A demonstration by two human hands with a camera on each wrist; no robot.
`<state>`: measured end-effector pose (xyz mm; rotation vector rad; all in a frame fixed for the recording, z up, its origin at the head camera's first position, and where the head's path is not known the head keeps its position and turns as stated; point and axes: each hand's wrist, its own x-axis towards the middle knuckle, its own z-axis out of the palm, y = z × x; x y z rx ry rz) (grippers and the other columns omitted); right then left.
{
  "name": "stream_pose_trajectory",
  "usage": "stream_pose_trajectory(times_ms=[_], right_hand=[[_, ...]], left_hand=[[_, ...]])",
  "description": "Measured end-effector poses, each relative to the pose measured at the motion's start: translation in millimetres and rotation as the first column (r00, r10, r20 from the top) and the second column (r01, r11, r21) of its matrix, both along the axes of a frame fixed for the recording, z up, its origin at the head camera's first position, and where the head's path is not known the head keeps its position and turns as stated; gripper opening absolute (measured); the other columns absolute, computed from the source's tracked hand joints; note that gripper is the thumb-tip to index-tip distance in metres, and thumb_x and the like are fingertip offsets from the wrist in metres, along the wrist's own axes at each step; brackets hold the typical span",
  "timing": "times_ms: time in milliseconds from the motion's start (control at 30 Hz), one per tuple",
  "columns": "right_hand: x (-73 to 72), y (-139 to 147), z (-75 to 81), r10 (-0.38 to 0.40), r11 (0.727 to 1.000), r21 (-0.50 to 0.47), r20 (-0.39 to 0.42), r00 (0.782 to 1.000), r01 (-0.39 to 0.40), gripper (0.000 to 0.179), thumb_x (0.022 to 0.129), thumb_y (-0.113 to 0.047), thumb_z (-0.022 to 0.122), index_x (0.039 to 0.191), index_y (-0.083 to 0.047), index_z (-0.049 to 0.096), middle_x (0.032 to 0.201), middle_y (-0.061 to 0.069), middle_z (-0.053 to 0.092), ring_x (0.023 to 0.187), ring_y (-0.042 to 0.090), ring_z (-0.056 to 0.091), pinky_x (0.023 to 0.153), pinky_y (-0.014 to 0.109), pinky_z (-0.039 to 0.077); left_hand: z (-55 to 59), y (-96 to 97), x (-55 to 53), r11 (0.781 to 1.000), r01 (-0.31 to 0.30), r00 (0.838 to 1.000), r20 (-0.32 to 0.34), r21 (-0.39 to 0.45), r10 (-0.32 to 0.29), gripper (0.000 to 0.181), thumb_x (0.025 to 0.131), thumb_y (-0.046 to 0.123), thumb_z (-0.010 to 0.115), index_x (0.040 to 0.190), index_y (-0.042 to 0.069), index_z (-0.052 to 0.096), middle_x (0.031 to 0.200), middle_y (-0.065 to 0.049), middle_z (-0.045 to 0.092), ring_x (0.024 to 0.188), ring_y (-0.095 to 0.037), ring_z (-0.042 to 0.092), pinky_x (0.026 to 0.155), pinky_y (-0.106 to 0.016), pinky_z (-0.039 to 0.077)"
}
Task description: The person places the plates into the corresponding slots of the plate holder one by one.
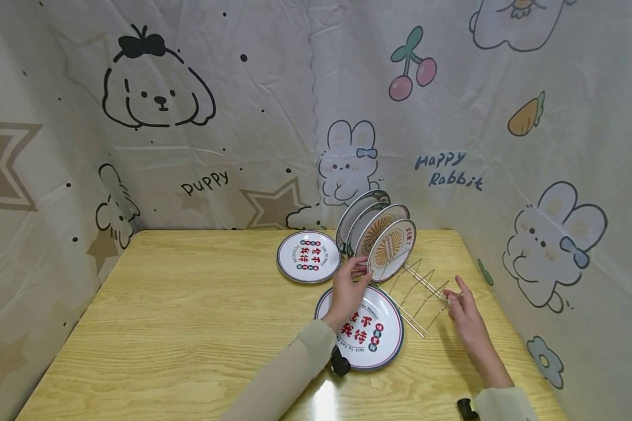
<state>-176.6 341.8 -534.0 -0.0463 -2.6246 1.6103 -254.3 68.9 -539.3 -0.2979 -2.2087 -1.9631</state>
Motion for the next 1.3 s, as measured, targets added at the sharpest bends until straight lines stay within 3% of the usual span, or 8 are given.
stream_pose_trajectory(times_ms=[300,567,700,800,933,1100,1167,1300], right_hand=[[1.6,-2.4,2.4,-0.005,1.0,-0.001,-0.009,1.0,0.005,0.065,0.115,-0.035,0.028,0.167,-0.01,-0.001,0.156,0.036,0.037,0.14,0.047,0.039,0.086,-0.004,0.036],[1.1,-1.6,3.5,-0.008,1.0,0.016,0.005,1.0,0.008,0.065,0.114,-0.035,0.028,0.167,-0.012,-0.003,0.156,0.035,0.038,0.14,0.042,0.041,0.085,-0.004,0.036],[0.2,-0.9,3.0,-0.01,0.999,0.033,0.004,1.0,0.01,0.064,0.115,-0.033,0.029,0.167,-0.01,-0.001,0.155,0.034,0.04,0.131,0.019,0.046,0.086,-0.003,0.038],[0.0,-0.8,2.1,-0.008,0.999,0.036,0.007,1.0,0.007,0.064,0.115,-0.032,0.028,0.167,-0.01,-0.001,0.155,0.034,0.04,0.129,0.016,0.044,0.086,-0.003,0.038],[-0.5,-1.1,1.4,-0.004,1.0,0.029,0.007,1.0,0.003,0.063,0.115,-0.029,0.027,0.166,-0.008,-0.002,0.155,0.035,0.04,0.137,0.035,0.041,0.085,-0.002,0.038],[-0.5,-1.0,1.9,-0.008,0.999,0.039,0.003,1.0,0.007,0.063,0.115,-0.029,0.027,0.166,-0.009,-0.002,0.154,0.035,0.04,0.137,0.041,0.041,0.086,-0.002,0.038],[-0.4,-0.7,2.0,-0.009,0.999,0.039,0.0,1.0,0.009,0.063,0.115,-0.031,0.028,0.167,-0.01,-0.002,0.155,0.035,0.041,0.136,0.036,0.043,0.086,-0.002,0.039],[-0.8,-0.2,1.4,-0.006,0.999,0.032,-0.017,1.0,0.007,0.064,0.115,-0.031,0.029,0.167,-0.01,0.0,0.154,0.035,0.041,0.125,0.004,0.046,0.087,-0.001,0.04]], left_hand=[[7.5,-7.7,2.4,0.999,0.045,0.994,0.099,-0.002,-0.045,0.041,0.095,0.007,0.073,0.132,0.022,0.065,0.118,-0.001,0.069,0.111,-0.016,0.07,0.093,-0.022,0.06],[21.8,-32.4,-1.9,1.0,0.005,1.0,-0.017,0.031,-0.005,0.035,0.093,0.005,0.074,0.127,0.012,0.068,0.114,-0.009,0.073,0.104,-0.022,0.073,0.089,-0.025,0.063],[24.3,-54.9,-9.2,0.994,-0.103,0.993,-0.053,0.032,0.105,0.033,0.094,0.01,0.075,0.126,0.011,0.07,0.111,-0.007,0.075,0.099,-0.02,0.073,0.084,-0.024,0.063],[21.3,-77.0,-16.2,0.975,-0.216,0.975,-0.051,0.043,0.218,0.03,0.094,0.011,0.075,0.124,0.013,0.071,0.11,-0.005,0.075,0.095,-0.02,0.071,0.078,-0.024,0.063],[15.5,-107.4,-25.5,0.931,-0.362,0.932,0.014,0.036,0.362,0.03,0.094,0.011,0.075,0.124,0.017,0.071,0.11,-0.006,0.074,0.095,-0.022,0.069,0.079,-0.03,0.062],[6.9,-136.9,-34.5,0.894,-0.447,0.883,0.157,-0.008,0.443,0.038,0.094,0.008,0.073,0.131,0.015,0.067,0.12,-0.008,0.071,0.109,-0.027,0.064,0.096,-0.04,0.056],[3.8,-144.9,-36.5,0.891,-0.454,0.87,0.211,-0.008,0.445,0.043,0.094,0.005,0.071,0.135,0.013,0.064,0.126,-0.011,0.068,0.114,-0.029,0.062,0.1,-0.043,0.054],[0.4,-155.6,-37.8,0.885,-0.466,0.846,0.295,0.006,0.444,0.049,0.093,0.0,0.068,0.14,0.011,0.059,0.134,-0.014,0.063,0.118,-0.03,0.06,0.101,-0.044,0.055]])
